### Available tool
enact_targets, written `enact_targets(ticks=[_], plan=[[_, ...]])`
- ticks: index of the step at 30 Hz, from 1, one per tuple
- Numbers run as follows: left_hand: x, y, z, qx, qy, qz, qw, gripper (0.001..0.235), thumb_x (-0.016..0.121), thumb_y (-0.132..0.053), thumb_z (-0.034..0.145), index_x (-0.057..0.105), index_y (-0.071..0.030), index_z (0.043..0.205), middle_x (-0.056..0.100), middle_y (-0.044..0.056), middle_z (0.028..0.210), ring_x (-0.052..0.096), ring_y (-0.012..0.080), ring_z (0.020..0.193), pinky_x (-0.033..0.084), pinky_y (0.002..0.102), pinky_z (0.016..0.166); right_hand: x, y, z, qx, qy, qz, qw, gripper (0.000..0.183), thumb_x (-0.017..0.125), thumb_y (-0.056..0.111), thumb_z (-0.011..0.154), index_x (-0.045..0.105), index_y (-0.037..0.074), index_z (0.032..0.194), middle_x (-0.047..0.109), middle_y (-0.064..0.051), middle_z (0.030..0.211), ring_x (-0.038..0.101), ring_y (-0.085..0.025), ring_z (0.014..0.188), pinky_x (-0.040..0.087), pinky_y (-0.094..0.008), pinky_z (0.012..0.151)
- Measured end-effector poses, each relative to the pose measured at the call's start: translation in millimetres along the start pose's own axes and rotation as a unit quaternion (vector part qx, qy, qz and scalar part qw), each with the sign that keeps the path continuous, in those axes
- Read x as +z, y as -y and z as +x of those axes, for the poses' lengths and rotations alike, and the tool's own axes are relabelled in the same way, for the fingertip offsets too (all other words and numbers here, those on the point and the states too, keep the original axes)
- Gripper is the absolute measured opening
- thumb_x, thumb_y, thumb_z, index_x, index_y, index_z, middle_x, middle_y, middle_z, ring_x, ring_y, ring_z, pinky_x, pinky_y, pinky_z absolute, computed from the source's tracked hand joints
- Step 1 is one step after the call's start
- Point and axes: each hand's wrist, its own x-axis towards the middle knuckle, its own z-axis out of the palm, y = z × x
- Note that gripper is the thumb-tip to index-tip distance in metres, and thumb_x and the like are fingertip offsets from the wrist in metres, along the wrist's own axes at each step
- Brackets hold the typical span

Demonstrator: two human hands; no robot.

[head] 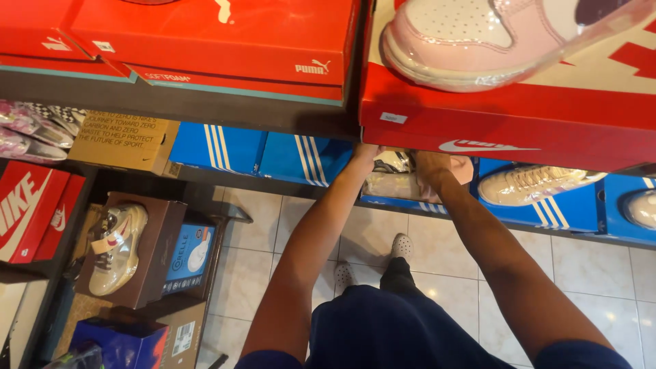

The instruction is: Cleaning multiple pairs of shoes with a cloth.

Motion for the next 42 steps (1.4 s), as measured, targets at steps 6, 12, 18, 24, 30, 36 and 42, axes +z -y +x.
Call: enact_targets(ticks=[6, 12, 18, 24, 30, 36, 42], plan=[[3, -7, -17, 0.0, -0.008, 0.044, 0.999, 0.023, 0.065, -0.03, 0.089, 0.072, -0.008, 0.092, 0.075, 0.009, 0.074, 0.061, 0.0147, 0.051, 0.045, 0.024, 0.045, 20, -13, 2, -0.048, 0.028, -0.053, 0.997, 0.032, 0.075, 0.024, 0.085, 0.073, 0.011, 0.115, 0.08, -0.015, 0.103, 0.077, -0.035, 0.102, 0.06, -0.052, 0.086], [1, -21, -35, -0.004, 0.003, 0.098, 0.995, 0.028, 0.06, -0.027, 0.088, 0.077, -0.005, 0.087, 0.074, 0.007, 0.067, 0.053, 0.0118, 0.041, 0.038, 0.023, 0.04, 48, -53, -20, -0.017, -0.056, -0.035, 0.998, 0.022, 0.049, 0.02, 0.097, 0.063, 0.019, 0.115, 0.08, -0.012, 0.098, 0.079, -0.036, 0.086, 0.061, -0.049, 0.074], [-30, 0, -30, -0.014, 0.042, 0.082, 0.996, 0.021, 0.067, -0.02, 0.082, 0.078, -0.005, 0.091, 0.077, 0.006, 0.076, 0.062, 0.0094, 0.048, 0.037, 0.018, 0.041, 53, -59, -131, 0.015, -0.169, 0.084, 0.982, 0.04, 0.072, 0.031, 0.092, 0.054, 0.008, 0.12, 0.06, -0.017, 0.135, 0.074, -0.048, 0.09, 0.06, -0.057, 0.082], [-84, 24, -110, 0.081, 0.113, 0.24, 0.961, 0.064, 0.058, -0.068, 0.095, 0.07, -0.013, 0.064, 0.06, 0.005, 0.05, 0.059, 0.0176, 0.049, 0.044, 0.027, 0.048, 86, -30, -242, 0.078, -0.254, 0.327, 0.907, 0.038, 0.087, 0.035, 0.081, 0.066, 0.017, 0.107, 0.066, -0.01, 0.082, 0.071, -0.037, 0.078, 0.056, -0.044, 0.066], [-135, 73, -231, 0.066, 0.123, 0.249, 0.958, 0.015, 0.065, -0.013, 0.099, 0.068, -0.004, 0.11, 0.072, 0.015, 0.092, 0.069, 0.0236, 0.077, 0.058, 0.036, 0.072, 73, 5, -250, 0.068, -0.015, 0.588, 0.806, 0.06, 0.099, 0.024, 0.066, 0.066, 0.011, 0.113, 0.076, -0.014, 0.11, 0.071, -0.028, 0.089, 0.057, -0.041, 0.082], [-156, 98, -312, 0.12, 0.136, -0.112, 0.977, 0.084, 0.029, -0.079, 0.101, 0.031, -0.019, 0.159, 0.044, 0.02, 0.151, 0.041, 0.0355, 0.138, 0.029, 0.051, 0.109, 28, 44, -204, -0.195, 0.3, 0.673, 0.647, 0.034, 0.088, 0.006, 0.079, 0.061, 0.006, 0.1, 0.069, -0.007, 0.076, 0.064, -0.015, 0.058, 0.055, -0.028, 0.057], [-94, 11, -428, 0.185, 0.087, -0.508, 0.837, 0.076, 0.041, -0.064, 0.108, 0.054, 0.009, 0.129, 0.058, 0.018, 0.107, 0.053, 0.023, 0.074, 0.05, 0.03, 0.074, -5, 116, -204, -0.382, 0.545, 0.546, 0.509, 0.027, 0.078, 0.009, 0.086, 0.064, 0.001, 0.107, 0.075, -0.017, 0.085, 0.074, -0.023, 0.071, 0.059, -0.035, 0.064]])
